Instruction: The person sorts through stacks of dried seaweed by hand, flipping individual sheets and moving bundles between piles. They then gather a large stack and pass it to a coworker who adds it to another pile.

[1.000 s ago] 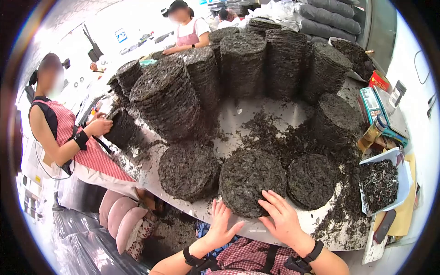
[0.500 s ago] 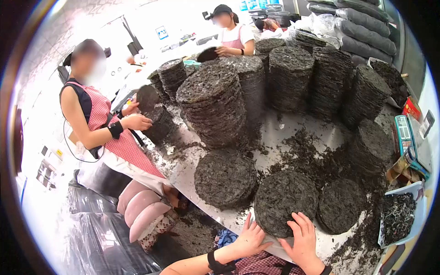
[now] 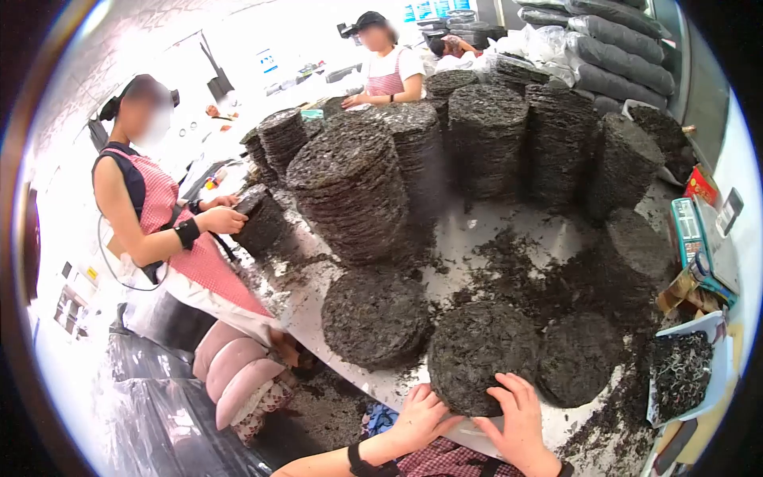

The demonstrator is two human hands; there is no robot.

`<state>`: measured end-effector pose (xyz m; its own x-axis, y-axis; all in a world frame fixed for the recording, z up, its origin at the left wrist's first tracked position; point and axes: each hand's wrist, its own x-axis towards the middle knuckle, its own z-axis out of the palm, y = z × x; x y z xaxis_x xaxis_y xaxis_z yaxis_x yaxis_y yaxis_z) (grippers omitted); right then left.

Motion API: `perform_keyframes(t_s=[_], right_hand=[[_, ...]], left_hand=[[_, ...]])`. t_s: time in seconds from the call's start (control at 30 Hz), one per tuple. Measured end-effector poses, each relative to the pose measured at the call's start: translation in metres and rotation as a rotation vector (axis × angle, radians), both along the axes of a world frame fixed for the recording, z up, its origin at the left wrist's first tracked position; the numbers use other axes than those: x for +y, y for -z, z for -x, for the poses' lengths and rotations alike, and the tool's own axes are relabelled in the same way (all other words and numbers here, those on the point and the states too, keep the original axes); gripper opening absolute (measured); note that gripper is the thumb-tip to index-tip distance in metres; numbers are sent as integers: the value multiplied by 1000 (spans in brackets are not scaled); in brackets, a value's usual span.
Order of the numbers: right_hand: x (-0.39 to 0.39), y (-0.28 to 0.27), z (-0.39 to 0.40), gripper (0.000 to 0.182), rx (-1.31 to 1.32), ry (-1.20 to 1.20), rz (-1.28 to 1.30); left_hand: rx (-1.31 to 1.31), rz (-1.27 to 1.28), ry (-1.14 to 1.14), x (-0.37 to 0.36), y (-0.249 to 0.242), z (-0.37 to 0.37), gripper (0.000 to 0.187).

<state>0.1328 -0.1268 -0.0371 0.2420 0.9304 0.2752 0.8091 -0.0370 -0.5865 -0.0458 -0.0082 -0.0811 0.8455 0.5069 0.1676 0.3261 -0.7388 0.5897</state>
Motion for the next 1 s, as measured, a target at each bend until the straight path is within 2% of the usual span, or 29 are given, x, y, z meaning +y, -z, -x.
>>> perform_keyframes(t_s=[0.2,0.3,0.47,0.6,0.63,0.67,0.73,0.77,0.8,0.87,1.0], right_hand=[[6,-6,3,52,23,-22,-6],[2,-5,10,53,86,8,27],[4,0,1,53,115,-30,-52],[-2,-8,3,51,226,1,-4],[-7,-13,0,53,183,-62,-10],[-9,-16,-1,53,95,-34,-60],[-8,-16,-1,53,-58,21,-163],[-5,-20,-3,60,-60,8,-227],[-6,-25,3,53,72,73,-116],[-7,-25,2,55,476,30,-40],[-9,-21,0,61,527,19,-59]], left_hand=[[-163,-40,0,12,-2,-6,32],[-115,141,-57,3,-3,-1,27],[-140,279,-95,-5,-4,-6,32],[-168,451,-49,-5,-33,-10,33],[-187,472,-35,-5,-37,-12,36],[-30,464,-18,-3,-35,-12,39],[-252,837,-1,-9,-39,-18,55],[-339,1016,56,-9,-40,-21,68],[-431,1206,110,-13,-38,-23,83],[-482,1320,202,-12,-24,-26,96],[-491,1272,186,-3,-34,-33,103]])
